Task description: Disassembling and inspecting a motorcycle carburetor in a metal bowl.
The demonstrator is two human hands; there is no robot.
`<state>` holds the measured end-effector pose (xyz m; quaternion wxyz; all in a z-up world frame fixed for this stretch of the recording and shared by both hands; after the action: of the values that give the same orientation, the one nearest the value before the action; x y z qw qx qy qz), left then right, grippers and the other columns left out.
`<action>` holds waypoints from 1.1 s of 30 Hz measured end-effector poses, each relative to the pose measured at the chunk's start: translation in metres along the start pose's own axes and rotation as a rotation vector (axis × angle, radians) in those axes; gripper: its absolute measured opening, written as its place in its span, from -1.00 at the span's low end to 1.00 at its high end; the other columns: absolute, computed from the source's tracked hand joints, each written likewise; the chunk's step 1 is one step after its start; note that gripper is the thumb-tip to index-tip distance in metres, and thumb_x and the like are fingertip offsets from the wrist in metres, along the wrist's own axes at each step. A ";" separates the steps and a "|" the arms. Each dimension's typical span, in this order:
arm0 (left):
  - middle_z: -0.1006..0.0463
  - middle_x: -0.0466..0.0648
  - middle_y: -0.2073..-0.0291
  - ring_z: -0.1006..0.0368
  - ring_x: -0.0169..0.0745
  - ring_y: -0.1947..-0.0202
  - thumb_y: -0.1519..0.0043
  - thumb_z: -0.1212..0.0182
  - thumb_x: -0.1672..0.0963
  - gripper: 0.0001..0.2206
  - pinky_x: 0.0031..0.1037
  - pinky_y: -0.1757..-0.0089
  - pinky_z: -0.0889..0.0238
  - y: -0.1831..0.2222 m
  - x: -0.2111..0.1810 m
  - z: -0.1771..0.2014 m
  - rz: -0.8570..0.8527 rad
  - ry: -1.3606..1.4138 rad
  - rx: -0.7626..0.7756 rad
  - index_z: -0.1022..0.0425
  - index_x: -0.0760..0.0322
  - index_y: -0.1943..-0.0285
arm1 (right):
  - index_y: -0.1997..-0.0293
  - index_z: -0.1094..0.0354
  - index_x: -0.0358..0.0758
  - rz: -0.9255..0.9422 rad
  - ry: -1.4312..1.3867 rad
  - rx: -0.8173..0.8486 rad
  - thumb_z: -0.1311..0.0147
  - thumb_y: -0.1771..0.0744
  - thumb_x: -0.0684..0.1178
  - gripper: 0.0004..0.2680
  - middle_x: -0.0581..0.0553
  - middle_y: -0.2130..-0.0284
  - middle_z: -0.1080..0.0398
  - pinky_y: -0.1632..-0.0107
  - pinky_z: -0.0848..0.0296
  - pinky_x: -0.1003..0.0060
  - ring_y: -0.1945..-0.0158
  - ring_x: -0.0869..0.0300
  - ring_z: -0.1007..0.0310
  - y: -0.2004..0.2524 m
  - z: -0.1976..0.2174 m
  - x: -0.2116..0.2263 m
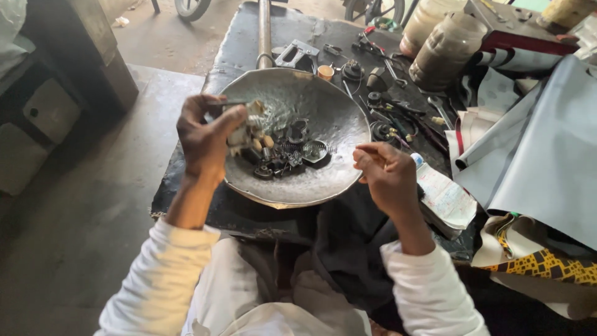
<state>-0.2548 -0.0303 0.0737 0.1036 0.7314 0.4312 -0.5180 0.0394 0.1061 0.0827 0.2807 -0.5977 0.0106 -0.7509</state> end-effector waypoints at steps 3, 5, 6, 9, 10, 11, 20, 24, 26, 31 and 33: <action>-0.50 0.14 0.26 -0.65 -0.04 0.36 -0.14 -0.37 0.26 -0.71 -0.37 0.41 -0.56 -0.033 0.010 -0.001 -0.028 -0.021 -0.013 -0.29 0.39 0.10 | 0.05 -0.53 -0.33 -0.077 0.207 0.080 -0.17 -0.34 -0.06 -0.82 -0.14 0.36 -0.60 0.33 -0.52 0.37 0.33 0.22 -0.58 -0.022 -0.002 -0.005; -0.53 0.15 0.28 -0.66 -0.04 0.38 -0.11 -0.38 0.27 -0.70 -0.38 0.43 -0.57 -0.054 0.020 -0.002 -0.042 -0.031 -0.027 -0.31 0.41 0.10 | 0.06 -0.55 -0.34 0.025 0.435 0.166 -0.20 -0.33 -0.04 -0.81 -0.23 0.32 -0.61 0.24 -0.51 0.28 0.30 0.09 -0.61 -0.039 -0.010 -0.001; -0.53 0.15 0.28 -0.66 -0.04 0.38 -0.11 -0.38 0.27 -0.70 -0.38 0.43 -0.57 -0.064 0.027 -0.003 -0.031 -0.032 -0.029 -0.31 0.41 0.10 | 0.06 -0.55 -0.34 0.015 0.438 0.170 -0.20 -0.33 -0.04 -0.81 -0.23 0.32 -0.61 0.24 -0.51 0.28 0.30 0.09 -0.61 -0.048 -0.014 -0.003; -0.58 0.14 0.29 -0.70 -0.12 0.34 -0.10 -0.39 0.25 -0.71 -0.41 0.40 -0.58 -0.094 0.052 -0.003 -0.023 -0.038 0.006 -0.33 0.39 0.11 | 0.03 -0.52 -0.36 0.139 0.589 0.291 -0.25 -0.30 -0.02 -0.76 -0.30 0.20 -0.58 0.07 -0.53 0.21 0.11 -0.01 -0.64 -0.077 -0.040 -0.014; -0.59 0.15 0.26 -0.66 -0.15 0.32 -0.14 -0.42 0.25 -0.71 -0.45 0.35 -0.60 -0.104 0.062 -0.002 -0.074 -0.013 0.036 -0.36 0.41 0.08 | -0.03 -0.47 -0.41 0.240 0.619 0.357 -0.29 -0.27 -0.01 -0.69 -0.36 0.11 -0.53 -0.01 -0.49 0.15 0.02 -0.09 -0.58 -0.086 -0.054 -0.019; -0.60 0.15 0.23 -0.62 -0.19 0.30 -0.17 -0.45 0.26 -0.71 -0.49 0.30 -0.61 -0.113 0.071 0.000 -0.125 0.010 0.066 -0.39 0.42 0.06 | -0.10 -0.42 -0.46 0.341 0.646 0.423 -0.32 -0.25 0.00 -0.61 -0.42 0.02 -0.48 -0.09 -0.45 0.09 -0.07 -0.18 -0.52 -0.094 -0.068 -0.026; -0.56 0.02 0.19 -0.59 -0.29 0.23 -0.18 -0.45 0.26 -0.70 -0.51 0.15 -0.57 -0.120 0.077 0.015 -0.146 0.019 0.080 -0.38 0.37 0.04 | -0.27 -0.26 -0.39 0.274 0.803 0.651 -0.36 -0.23 0.06 -0.47 -0.40 -0.13 -0.40 -0.24 -0.31 0.05 -0.22 -0.20 -0.37 -0.115 -0.127 -0.040; -0.53 0.02 0.18 -0.56 -0.29 0.21 -0.21 -0.46 0.27 -0.70 -0.50 0.13 -0.56 -0.123 0.080 0.023 -0.141 0.026 0.091 -0.37 0.36 0.03 | -0.30 -0.25 -0.36 0.310 0.849 0.566 -0.33 -0.23 0.01 -0.48 -0.38 -0.13 -0.42 -0.25 -0.32 0.06 -0.21 -0.19 -0.39 -0.126 -0.114 -0.050; -0.53 0.00 0.16 -0.58 -0.30 0.21 -0.19 -0.45 0.26 -0.70 -0.50 0.13 -0.58 -0.122 0.082 0.023 -0.112 0.016 0.085 -0.36 0.34 0.04 | -0.33 -0.21 -0.42 0.430 0.853 0.511 -0.34 -0.22 -0.07 -0.45 -0.44 -0.14 -0.40 -0.21 -0.29 0.02 -0.18 -0.26 -0.37 -0.124 -0.110 -0.050; -0.52 -0.01 0.14 -0.56 -0.32 0.17 -0.22 -0.45 0.26 -0.68 -0.51 0.11 -0.58 -0.119 0.080 0.019 -0.139 -0.046 0.137 -0.36 0.33 -0.02 | -0.23 -0.30 -0.39 0.431 0.777 0.494 -0.28 -0.26 -0.08 -0.58 -0.36 -0.10 -0.42 -0.18 -0.34 0.09 -0.14 -0.17 -0.40 -0.115 -0.107 -0.047; -0.51 -0.02 0.12 -0.54 -0.34 0.15 -0.22 -0.47 0.27 -0.67 -0.52 0.09 -0.56 -0.117 0.081 0.017 -0.137 -0.045 0.149 -0.37 0.34 -0.04 | -0.13 -0.38 -0.31 0.357 0.790 0.505 -0.23 -0.31 -0.05 -0.70 -0.26 -0.07 -0.45 -0.17 -0.38 0.15 -0.10 -0.06 -0.45 -0.112 -0.103 -0.056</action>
<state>-0.3447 0.0727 0.0318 0.0228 0.6940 0.4382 -0.5708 -0.0925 0.1914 0.0424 0.5153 -0.1697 0.0361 -0.8393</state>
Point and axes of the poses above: each hand's wrist, its own y-axis away from the middle knuckle, its own z-axis out of the back of the hand, x = y × z, the point moved 6 cm from there along -y, towards the middle knuckle
